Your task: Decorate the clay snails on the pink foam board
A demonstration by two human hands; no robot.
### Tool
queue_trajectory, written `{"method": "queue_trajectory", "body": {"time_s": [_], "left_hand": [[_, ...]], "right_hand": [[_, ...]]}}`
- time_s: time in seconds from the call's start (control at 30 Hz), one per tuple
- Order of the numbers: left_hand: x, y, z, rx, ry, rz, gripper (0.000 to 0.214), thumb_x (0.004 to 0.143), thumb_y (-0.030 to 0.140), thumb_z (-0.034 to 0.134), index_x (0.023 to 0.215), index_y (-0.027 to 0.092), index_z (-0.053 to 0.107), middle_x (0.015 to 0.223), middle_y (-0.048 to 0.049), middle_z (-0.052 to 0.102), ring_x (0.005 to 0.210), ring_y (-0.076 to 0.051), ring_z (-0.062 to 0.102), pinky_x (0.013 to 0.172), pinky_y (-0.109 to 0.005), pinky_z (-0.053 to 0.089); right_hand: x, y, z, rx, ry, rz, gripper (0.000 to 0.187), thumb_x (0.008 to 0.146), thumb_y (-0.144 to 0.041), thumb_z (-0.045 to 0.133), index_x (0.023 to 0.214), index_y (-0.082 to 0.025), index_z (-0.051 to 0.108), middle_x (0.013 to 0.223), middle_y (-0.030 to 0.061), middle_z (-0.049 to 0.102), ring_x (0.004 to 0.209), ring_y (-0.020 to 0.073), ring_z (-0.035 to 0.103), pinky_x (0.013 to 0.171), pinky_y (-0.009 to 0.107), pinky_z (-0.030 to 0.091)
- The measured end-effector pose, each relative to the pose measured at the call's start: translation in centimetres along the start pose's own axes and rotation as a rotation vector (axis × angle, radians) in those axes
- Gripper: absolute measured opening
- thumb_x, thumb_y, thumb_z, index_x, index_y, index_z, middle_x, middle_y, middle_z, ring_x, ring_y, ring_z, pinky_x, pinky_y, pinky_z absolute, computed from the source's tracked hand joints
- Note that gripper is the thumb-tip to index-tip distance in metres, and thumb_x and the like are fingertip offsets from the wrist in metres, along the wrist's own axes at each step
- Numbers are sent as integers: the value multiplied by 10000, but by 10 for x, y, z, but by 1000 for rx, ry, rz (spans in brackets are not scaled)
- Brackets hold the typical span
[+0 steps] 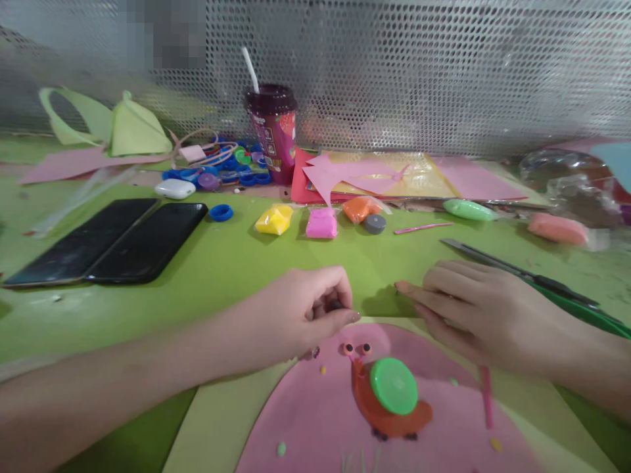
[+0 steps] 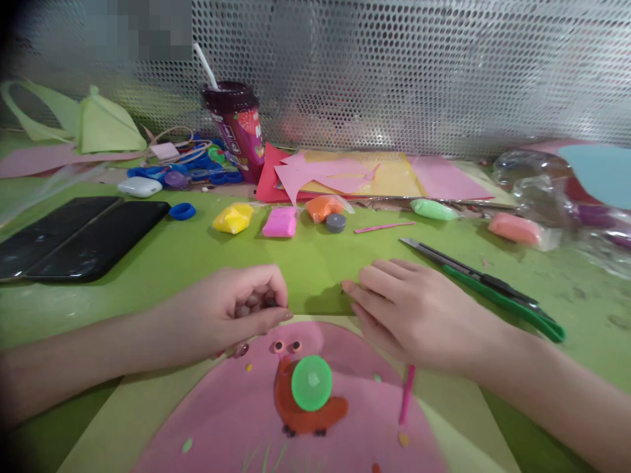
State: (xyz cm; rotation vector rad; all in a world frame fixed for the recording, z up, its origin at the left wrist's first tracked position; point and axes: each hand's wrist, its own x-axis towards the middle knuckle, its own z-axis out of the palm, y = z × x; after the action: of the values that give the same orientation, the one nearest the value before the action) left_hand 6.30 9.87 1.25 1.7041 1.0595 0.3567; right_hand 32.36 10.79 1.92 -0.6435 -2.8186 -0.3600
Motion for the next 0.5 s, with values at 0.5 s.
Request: {"method": "queue_trajectory", "body": {"time_s": [0.5], "left_hand": [[0, 0, -1, 24, -4, 19, 167, 887, 372, 504, 805, 232, 468, 576, 94, 525, 450, -74, 508, 425, -171, 390]], "right_hand": [[1, 0, -1, 20, 48, 53, 190, 939, -168, 406, 996, -147, 586, 746, 37, 523, 665, 150, 481, 576, 306, 371]]}}
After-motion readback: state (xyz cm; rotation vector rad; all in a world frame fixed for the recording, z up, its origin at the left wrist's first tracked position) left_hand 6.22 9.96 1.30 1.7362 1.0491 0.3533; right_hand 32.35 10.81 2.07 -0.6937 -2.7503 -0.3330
